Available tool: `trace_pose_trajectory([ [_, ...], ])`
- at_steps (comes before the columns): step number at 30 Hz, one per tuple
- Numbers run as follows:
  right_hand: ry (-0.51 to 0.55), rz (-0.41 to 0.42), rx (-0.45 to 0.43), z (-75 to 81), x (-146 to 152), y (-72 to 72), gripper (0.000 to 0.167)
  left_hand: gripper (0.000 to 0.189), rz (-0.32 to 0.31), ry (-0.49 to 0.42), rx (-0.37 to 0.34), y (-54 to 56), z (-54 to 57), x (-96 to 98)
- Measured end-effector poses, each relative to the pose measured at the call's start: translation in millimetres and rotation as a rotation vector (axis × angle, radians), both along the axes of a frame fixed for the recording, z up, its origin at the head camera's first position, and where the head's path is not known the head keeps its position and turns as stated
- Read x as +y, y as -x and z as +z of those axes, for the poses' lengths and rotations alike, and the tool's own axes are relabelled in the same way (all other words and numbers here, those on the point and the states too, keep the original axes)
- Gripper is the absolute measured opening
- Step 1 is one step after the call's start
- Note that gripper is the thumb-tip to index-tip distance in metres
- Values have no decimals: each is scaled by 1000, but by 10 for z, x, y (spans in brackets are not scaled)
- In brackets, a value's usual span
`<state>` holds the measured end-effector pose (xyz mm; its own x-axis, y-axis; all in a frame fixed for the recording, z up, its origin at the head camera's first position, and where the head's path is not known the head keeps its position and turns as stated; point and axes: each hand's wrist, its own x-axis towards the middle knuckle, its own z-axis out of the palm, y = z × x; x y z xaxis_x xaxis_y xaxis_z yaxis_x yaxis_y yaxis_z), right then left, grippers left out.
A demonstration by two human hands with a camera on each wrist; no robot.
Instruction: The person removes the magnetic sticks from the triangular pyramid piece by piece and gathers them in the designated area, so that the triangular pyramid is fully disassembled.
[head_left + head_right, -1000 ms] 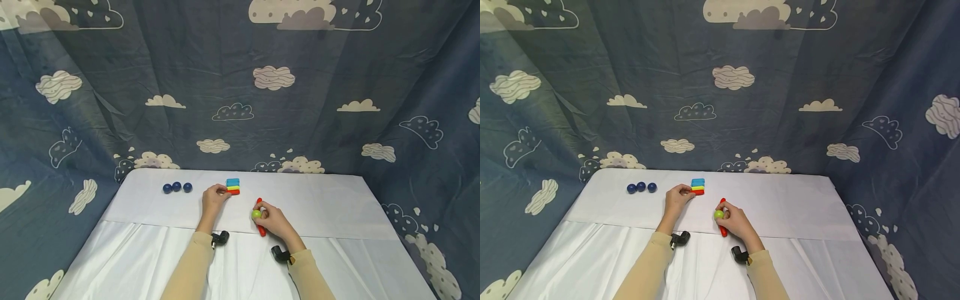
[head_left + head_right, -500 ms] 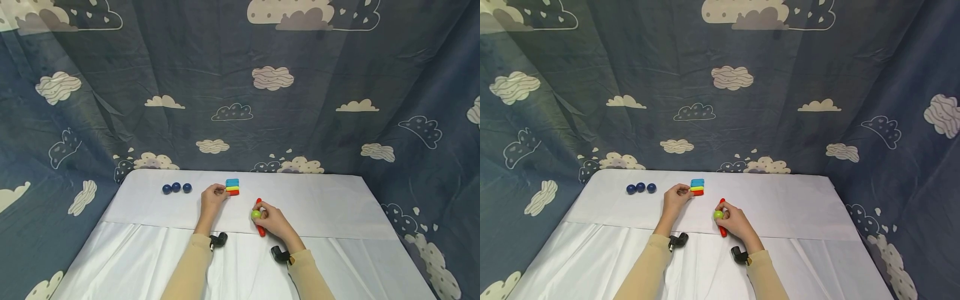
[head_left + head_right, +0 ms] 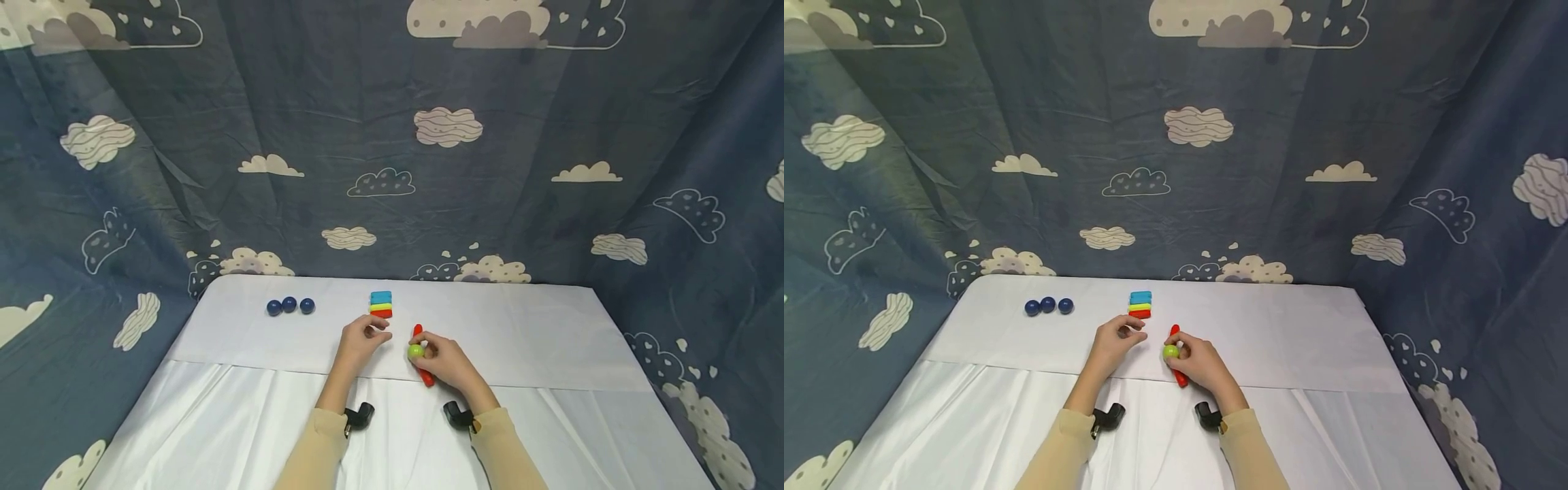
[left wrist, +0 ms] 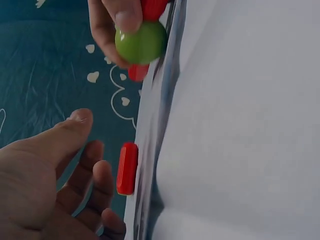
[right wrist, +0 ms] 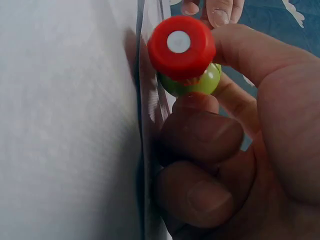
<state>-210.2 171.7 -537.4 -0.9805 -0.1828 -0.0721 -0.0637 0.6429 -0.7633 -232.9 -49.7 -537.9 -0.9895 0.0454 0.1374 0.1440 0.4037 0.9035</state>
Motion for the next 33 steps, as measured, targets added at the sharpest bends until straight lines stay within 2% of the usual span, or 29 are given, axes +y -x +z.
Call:
trace_pose_trajectory([
  [5,-29,55,29,1,-7,-31,27,18,-63,14,-7,-97,-45,48],
  [14,-79,152,80,19,2,-36,36,28,-69,33,-26,-109,-79,49],
  [17,-72,147,75,36,-1,-47,39,34,-82,43,-18,-109,-101,29],
  [23,-55,119,62,32,-10,-44,27,40,-105,89,-32,-119,-107,-9],
  [33,-53,119,81,12,7,-20,24,28,-118,120,-39,-112,-93,-25],
])
